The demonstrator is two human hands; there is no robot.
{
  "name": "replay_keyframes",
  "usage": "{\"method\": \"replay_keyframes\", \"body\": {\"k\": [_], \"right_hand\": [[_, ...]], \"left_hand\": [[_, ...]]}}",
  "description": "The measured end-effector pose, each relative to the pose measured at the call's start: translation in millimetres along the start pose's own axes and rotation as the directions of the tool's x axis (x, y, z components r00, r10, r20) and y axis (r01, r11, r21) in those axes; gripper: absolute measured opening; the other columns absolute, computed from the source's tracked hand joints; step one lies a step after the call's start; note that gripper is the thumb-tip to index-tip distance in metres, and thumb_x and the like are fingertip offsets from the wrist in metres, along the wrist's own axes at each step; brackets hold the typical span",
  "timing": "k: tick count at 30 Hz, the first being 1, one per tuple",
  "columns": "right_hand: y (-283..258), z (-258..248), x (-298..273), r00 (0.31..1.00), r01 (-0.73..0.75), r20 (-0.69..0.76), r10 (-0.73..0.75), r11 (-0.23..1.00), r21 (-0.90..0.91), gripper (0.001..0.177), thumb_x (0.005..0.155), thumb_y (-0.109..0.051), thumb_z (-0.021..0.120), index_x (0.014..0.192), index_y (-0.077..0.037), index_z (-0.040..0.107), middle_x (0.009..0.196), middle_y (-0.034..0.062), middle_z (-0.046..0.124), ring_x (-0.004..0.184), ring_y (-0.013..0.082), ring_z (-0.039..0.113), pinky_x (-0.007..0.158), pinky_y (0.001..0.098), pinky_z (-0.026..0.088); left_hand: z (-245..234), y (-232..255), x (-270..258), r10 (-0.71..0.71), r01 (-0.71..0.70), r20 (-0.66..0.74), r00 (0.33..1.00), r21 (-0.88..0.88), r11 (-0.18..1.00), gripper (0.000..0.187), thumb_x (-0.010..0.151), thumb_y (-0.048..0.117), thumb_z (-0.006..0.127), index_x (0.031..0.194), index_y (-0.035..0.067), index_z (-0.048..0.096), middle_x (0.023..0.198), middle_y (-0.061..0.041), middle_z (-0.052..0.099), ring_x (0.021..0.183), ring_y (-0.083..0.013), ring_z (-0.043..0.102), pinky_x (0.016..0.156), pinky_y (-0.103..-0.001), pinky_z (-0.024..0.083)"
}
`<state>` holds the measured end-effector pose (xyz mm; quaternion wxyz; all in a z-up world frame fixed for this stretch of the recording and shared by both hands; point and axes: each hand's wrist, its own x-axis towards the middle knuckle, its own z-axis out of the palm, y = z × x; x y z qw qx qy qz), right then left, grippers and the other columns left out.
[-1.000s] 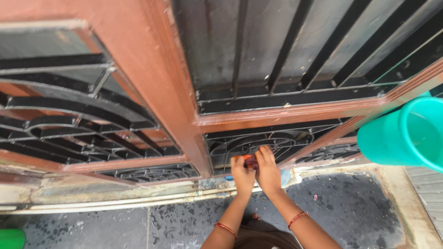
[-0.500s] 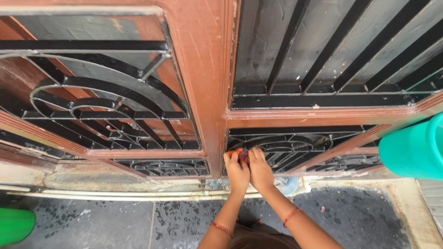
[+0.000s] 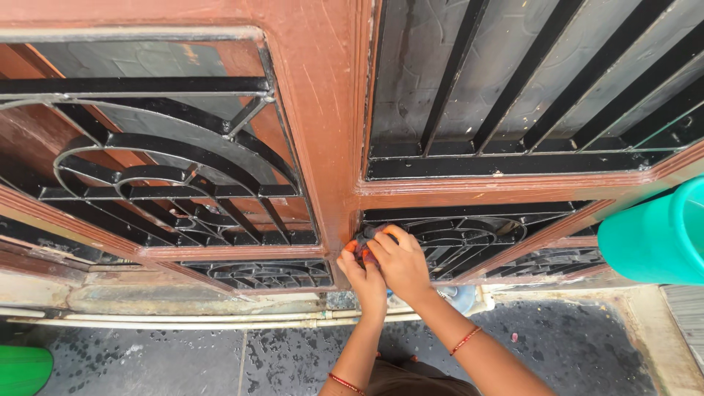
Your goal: The person wipes the metal grill and wooden frame of a door using a cloth. They repeatedly dip the cloth into a bucket of water and continue scrubbing the surface.
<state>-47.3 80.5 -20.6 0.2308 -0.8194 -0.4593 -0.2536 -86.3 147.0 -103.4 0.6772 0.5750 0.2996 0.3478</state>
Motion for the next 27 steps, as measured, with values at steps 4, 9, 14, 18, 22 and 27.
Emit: {"method": "replay_keyframes", "body": {"k": [4,9,14,18,22,27], "right_hand": [[-6.1,-9.0,-5.8,0.999,-0.05,-0.011,0.051,0.994,0.098,0.03,0.074,-0.012,0.073,0.103,-0.007,0.073,0.108,0.0035,0.069,0.111,0.0304,0.062,0.088,0.0423,0.054],[-9.1,-41.7,-9.1,0.971,-0.02,-0.236,0.048,0.993,0.119,0.031,0.075,-0.011,0.069,0.106,-0.006,0.071,0.114,0.0099,0.068,0.114,0.0328,0.058,0.093,0.0443,0.052],[11.4,-33.6,15.8,0.991,-0.052,-0.125,0.044,0.997,-0.06,0.028,0.078,-0.016,0.065,0.103,-0.003,0.067,0.116,0.014,0.065,0.123,0.0357,0.058,0.104,0.0499,0.047],[28.2,-32.6,7.3,0.997,-0.042,-0.063,0.034,0.992,-0.121,0.03,0.082,-0.016,0.064,0.108,-0.001,0.067,0.12,0.0158,0.065,0.125,0.0356,0.057,0.108,0.05,0.044],[55.3,-39.1,-17.0,0.982,-0.188,-0.063,0.179,0.963,-0.195,0.034,0.082,-0.016,0.062,0.11,0.002,0.066,0.129,0.0182,0.064,0.129,0.0352,0.055,0.113,0.0515,0.04],[60.6,-56.3,-24.6,0.943,-0.317,-0.171,0.284,0.925,-0.21,0.041,0.083,-0.012,0.059,0.119,0.007,0.064,0.134,0.0214,0.061,0.133,0.0365,0.053,0.114,0.05,0.038]], "left_hand": [[-2.0,-0.9,-13.9,0.051,-0.05,-0.02,0.998,0.057,0.997,0.037,0.094,0.003,0.049,0.131,0.001,0.05,0.119,-0.016,0.046,0.106,-0.0275,0.054,0.094,-0.038,0.045],[2.6,52.6,-38.2,0.477,-0.478,0.039,0.878,0.0,0.879,0.031,0.098,0.005,0.05,0.129,0.0,0.051,0.13,-0.019,0.042,0.12,-0.0317,0.049,0.104,-0.043,0.04],[12.6,68.0,-9.2,0.702,-0.713,0.125,0.701,0.123,0.69,0.017,0.094,0.005,0.062,0.11,0.006,0.065,0.131,-0.022,0.043,0.112,-0.0336,0.053,0.1,-0.042,0.044],[19.6,57.6,4.5,0.715,-0.759,0.257,0.65,0.265,0.594,0.019,0.091,0.001,0.064,0.108,0.006,0.068,0.128,-0.022,0.054,0.119,-0.0425,0.057,0.102,-0.047,0.047],[47.4,63.9,-5.5,0.659,-0.783,0.428,0.619,0.269,0.561,0.036,0.086,0.003,0.063,0.122,0.006,0.065,0.126,-0.023,0.059,0.12,-0.0447,0.057,0.101,-0.048,0.049],[56.4,93.5,-11.0,0.601,-0.876,0.648,0.467,0.248,0.414,0.045,0.086,0.009,0.063,0.13,0.004,0.06,0.127,-0.021,0.058,0.122,-0.0437,0.057,0.106,-0.049,0.047]]}}
